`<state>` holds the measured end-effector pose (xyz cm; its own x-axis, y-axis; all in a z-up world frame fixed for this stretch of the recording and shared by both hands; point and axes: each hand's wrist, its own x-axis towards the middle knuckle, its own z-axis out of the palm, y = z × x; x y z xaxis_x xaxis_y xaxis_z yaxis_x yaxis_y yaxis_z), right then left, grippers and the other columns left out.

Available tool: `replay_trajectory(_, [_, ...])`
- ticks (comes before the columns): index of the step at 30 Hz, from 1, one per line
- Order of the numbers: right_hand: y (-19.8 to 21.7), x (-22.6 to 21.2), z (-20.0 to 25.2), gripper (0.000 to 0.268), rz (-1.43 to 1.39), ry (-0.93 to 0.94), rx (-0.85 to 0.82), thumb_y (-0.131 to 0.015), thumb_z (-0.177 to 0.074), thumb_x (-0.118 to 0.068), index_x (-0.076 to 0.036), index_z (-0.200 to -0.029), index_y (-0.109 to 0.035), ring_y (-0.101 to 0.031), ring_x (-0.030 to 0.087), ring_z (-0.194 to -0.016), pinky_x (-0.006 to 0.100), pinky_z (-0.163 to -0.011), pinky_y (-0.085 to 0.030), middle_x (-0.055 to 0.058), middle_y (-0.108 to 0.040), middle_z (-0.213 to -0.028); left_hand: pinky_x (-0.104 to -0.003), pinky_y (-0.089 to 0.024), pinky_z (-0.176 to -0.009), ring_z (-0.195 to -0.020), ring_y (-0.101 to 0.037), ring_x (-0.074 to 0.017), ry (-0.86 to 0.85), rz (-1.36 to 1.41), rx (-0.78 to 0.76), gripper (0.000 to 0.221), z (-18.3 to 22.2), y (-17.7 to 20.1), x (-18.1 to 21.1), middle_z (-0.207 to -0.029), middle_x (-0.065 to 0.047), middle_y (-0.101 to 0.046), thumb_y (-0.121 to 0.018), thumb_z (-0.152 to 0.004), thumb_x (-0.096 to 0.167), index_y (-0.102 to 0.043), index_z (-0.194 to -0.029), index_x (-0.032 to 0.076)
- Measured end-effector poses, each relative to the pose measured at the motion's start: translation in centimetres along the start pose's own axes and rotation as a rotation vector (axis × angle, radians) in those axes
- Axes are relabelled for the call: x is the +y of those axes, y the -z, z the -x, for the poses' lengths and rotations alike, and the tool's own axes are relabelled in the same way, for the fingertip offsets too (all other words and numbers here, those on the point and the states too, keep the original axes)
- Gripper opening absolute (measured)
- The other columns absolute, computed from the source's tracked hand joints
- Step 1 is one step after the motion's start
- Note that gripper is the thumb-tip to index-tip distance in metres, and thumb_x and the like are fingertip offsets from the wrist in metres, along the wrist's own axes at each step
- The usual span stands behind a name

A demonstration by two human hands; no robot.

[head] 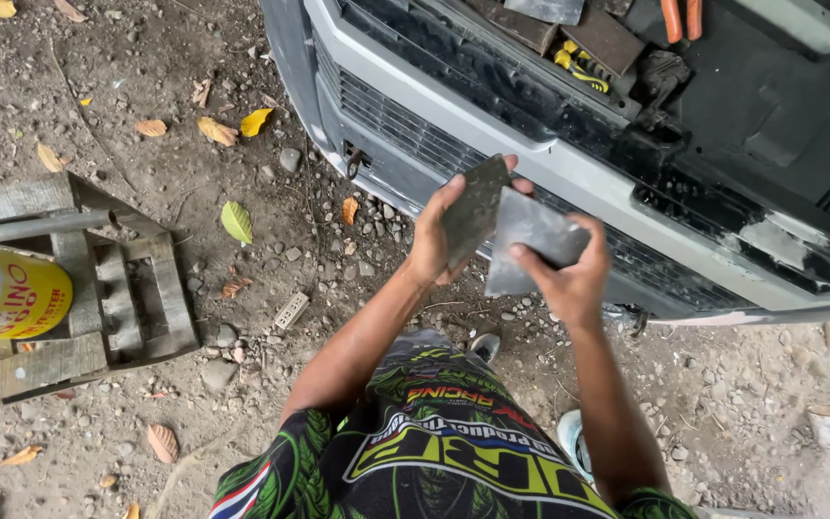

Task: Sanding the bumper or grill area of a car using sandpaper to prepare the surface for painting or repair.

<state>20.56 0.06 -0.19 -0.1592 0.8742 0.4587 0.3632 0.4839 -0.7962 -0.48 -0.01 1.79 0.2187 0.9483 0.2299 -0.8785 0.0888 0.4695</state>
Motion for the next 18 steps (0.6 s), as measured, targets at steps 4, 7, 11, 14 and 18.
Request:
replay_trajectory(4, [-0.1,-0.5,0.0,0.060,-0.133,-0.080,0.006,-0.093,-0.087,-0.023,-0.005,-0.126,-0.051,-0.077,0.018,-0.087,0.034,-0.075,-0.067,0.013,-0.073,-0.109,-0.042,-0.042,-0.104,-0.126,-0.055,-0.0254,0.047,-0.020,0.118,0.077,0.0,0.5,-0.1,-0.154,-0.010,-0.057,-0.043,-0.106,0.050,-0.040,-0.163,-0.002])
replay_trajectory(7, [-1.1,0.3,0.8,0.068,-0.008,-0.019,0.017,-0.093,-0.077,-0.025,-0.004,-0.128,-0.051,-0.073,0.018,-0.079,0.033,-0.063,-0.065,0.015,-0.070,-0.102,-0.053,-0.044,-0.119,-0.132,-0.059,-0.0327,-0.008,0.050,-0.002,0.072,-0.4,0.3,0.4,-0.140,-0.022,-0.062,-0.043,-0.107,0.049,-0.039,-0.159,-0.001])
replay_trajectory(11, [-0.7,-1.2,0.5,0.065,-0.038,-0.018,-0.047,-0.093,-0.084,-0.028,-0.004,-0.127,-0.051,-0.075,0.020,-0.089,0.034,-0.075,-0.065,0.015,-0.072,-0.107,-0.049,-0.044,-0.122,-0.133,-0.059,-0.0336,0.011,0.084,-0.029,0.073,-0.2,-0.1,0.4,-0.141,-0.021,-0.062,-0.042,-0.109,0.050,-0.038,-0.160,-0.003])
replay_trajectory(14, [-1.7,-1.2,1.3,0.066,0.006,-0.016,-0.006,-0.094,-0.084,-0.026,-0.003,-0.128,-0.051,-0.071,0.022,-0.093,0.035,-0.079,-0.062,0.017,-0.069,-0.111,-0.049,-0.045,-0.120,-0.133,-0.059,-0.0344,0.007,0.061,-0.003,0.074,-0.8,0.3,0.5,-0.141,-0.023,-0.061,-0.041,-0.108,0.050,-0.037,-0.160,-0.003])
replay_trajectory(18, [-1.2,-1.4,0.5,0.066,0.057,-0.030,-0.101,-0.094,-0.077,-0.027,-0.004,-0.122,-0.052,-0.075,0.019,-0.087,0.030,-0.075,-0.065,0.013,-0.073,-0.106,-0.050,-0.045,-0.120,-0.132,-0.060,-0.0353,0.030,0.146,-0.031,0.073,-0.6,0.0,0.6,-0.141,-0.023,-0.061,-0.041,-0.108,0.050,-0.037,-0.160,-0.001])
